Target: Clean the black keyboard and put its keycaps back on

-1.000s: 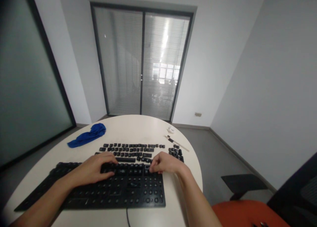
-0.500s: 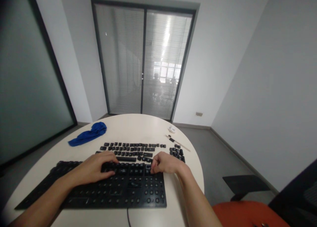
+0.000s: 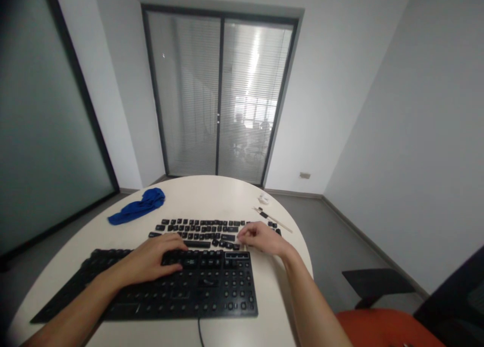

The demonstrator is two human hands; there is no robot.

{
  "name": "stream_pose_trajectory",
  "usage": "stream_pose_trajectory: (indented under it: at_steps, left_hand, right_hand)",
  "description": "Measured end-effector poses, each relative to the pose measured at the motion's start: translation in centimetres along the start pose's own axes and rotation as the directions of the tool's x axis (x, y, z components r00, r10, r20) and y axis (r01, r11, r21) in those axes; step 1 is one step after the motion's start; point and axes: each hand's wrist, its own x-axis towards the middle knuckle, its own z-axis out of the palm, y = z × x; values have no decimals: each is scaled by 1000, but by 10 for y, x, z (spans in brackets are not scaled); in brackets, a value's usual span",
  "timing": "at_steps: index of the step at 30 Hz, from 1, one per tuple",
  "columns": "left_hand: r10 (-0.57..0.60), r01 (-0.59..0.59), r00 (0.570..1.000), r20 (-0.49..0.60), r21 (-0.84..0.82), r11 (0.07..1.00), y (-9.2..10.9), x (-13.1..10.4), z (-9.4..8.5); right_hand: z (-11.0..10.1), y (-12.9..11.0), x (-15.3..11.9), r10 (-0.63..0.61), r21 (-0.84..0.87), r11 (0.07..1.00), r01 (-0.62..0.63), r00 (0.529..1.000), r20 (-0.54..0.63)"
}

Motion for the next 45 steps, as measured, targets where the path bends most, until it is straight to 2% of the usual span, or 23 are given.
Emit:
stream_pose_trajectory:
  at_steps: [2,4,6,8,11,16,21,25,28,30,35,38,41,45]
  left_hand:
    - [3,-3,1000,-2,1,1000,0,0,0]
    - [12,-12,1000,-5,-2,1000,-1,0,0]
    - [19,-19,1000,-6,-8,1000,-1,0,0]
    - [20,-20,1000,-3,-11,1000,-1,0,0]
    - [17,-17,1000,4,-13,1000,0,0,0]
    - [10,-10,1000,-2,-10,1000,1,0,-1]
    - [18,-18,1000,5,-17,1000,-1,0,0]
    - [20,-20,1000,-3,-19,1000,0,0,0]
    - [12,-12,1000,0,-17,1000,0,1,-1]
    - [16,-16,1000,-2,-13,1000,1,1,-1]
    - [18,-18,1000,-6,-3,1000,0,1,0]
    - [4,-4,1000,3,2,1000,0,0,1]
    - [-2,2,1000,3,6,1000,1,0,1]
    - [10,-9,1000,-9,9,1000,0,0,1]
  right_hand:
    - [-16,10,5,17,-98,994,-44,965,-262]
    - [-33,24,9,51,-137,984,-115,913,-404]
    - [-49,39,12,99,-177,960,-216,856,-508]
    - [-60,53,13,129,-211,935,-285,827,-547]
    - [-65,69,11,145,-253,915,-314,841,-521]
    - [-63,86,13,118,-298,916,-268,891,-439]
    - [-63,93,19,114,-296,920,-258,896,-430]
    - [-61,88,21,100,-263,930,-258,864,-493]
    - [-58,73,22,72,-217,950,-224,835,-545]
    - [-53,59,20,41,-179,971,-161,844,-535]
    - [-30,13,7,-57,-73,997,32,927,-372]
    - [-12,-5,-5,-82,85,992,98,981,-176]
    - [2,-9,-12,-51,241,968,71,995,-88]
    - [11,-4,-15,-22,234,972,25,1000,-14]
